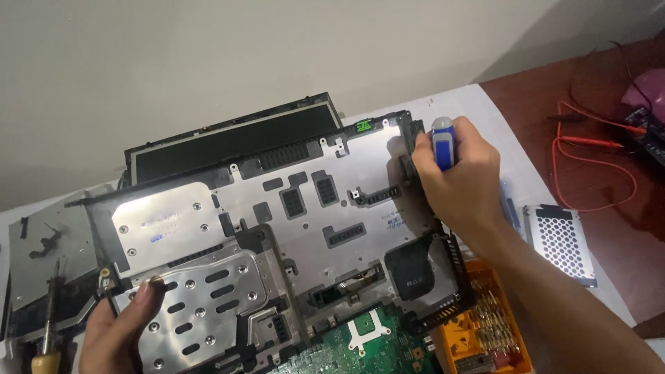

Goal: Disassembling a laptop by removing internal screws, disconnecting cables, and prying the internal frame away from the motherboard.

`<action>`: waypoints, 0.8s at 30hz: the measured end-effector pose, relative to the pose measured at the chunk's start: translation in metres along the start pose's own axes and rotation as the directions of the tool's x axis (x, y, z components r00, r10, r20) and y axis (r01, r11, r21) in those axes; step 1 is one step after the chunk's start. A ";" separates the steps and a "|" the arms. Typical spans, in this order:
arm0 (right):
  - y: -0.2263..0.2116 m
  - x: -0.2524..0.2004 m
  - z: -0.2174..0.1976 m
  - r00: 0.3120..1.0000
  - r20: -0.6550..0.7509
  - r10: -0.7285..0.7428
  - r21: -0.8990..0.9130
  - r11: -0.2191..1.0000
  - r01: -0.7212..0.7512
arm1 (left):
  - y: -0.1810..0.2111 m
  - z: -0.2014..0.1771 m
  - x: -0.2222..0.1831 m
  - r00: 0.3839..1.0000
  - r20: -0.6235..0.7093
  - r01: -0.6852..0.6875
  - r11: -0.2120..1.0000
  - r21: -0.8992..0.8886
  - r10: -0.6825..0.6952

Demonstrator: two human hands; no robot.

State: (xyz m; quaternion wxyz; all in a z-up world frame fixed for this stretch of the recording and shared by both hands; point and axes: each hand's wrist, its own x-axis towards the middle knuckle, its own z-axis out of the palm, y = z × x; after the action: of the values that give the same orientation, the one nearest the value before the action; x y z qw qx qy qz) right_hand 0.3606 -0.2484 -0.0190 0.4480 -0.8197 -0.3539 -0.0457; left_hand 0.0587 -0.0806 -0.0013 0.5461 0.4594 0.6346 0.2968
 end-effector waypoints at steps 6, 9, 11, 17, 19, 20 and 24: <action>0.007 0.001 0.001 0.991 0.056 0.125 0.096 0.987 -0.130 | -0.004 -0.005 0.011 1.000 0.002 -0.027 0.998 0.048 0.027; 0.011 -0.001 -0.001 0.980 0.090 0.178 0.144 0.971 -0.190 | -0.002 0.002 0.005 0.999 -0.002 -0.043 0.997 0.068 0.043; 0.013 -0.003 -0.001 0.970 0.116 0.214 0.176 0.957 -0.233 | -0.007 0.003 0.004 0.999 -0.006 -0.052 0.995 0.084 0.052; -0.001 0.004 0.001 0.927 0.203 0.315 0.256 0.897 -0.361 | 0.012 0.014 -0.010 0.997 -0.016 -0.073 0.989 0.132 0.076; -0.012 0.010 0.010 0.909 0.240 0.342 0.279 0.872 -0.402 | -0.003 0.001 -0.005 0.996 -0.025 -0.077 0.986 0.146 0.082; -0.017 0.011 0.010 0.901 0.254 0.352 0.294 0.859 -0.419 | -0.005 -0.001 -0.002 0.995 -0.028 -0.085 0.985 0.152 0.091; -0.033 0.014 0.002 0.868 0.301 0.396 0.351 0.800 -0.486 | -0.007 -0.005 0.004 0.991 -0.028 -0.125 0.976 0.178 0.132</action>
State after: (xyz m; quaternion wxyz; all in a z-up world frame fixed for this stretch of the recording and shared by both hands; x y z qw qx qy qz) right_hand 0.3503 -0.2279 0.0085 0.5694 -0.7653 -0.1995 0.2244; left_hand 0.0525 -0.0792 -0.0077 0.4704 0.5396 0.6381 0.2835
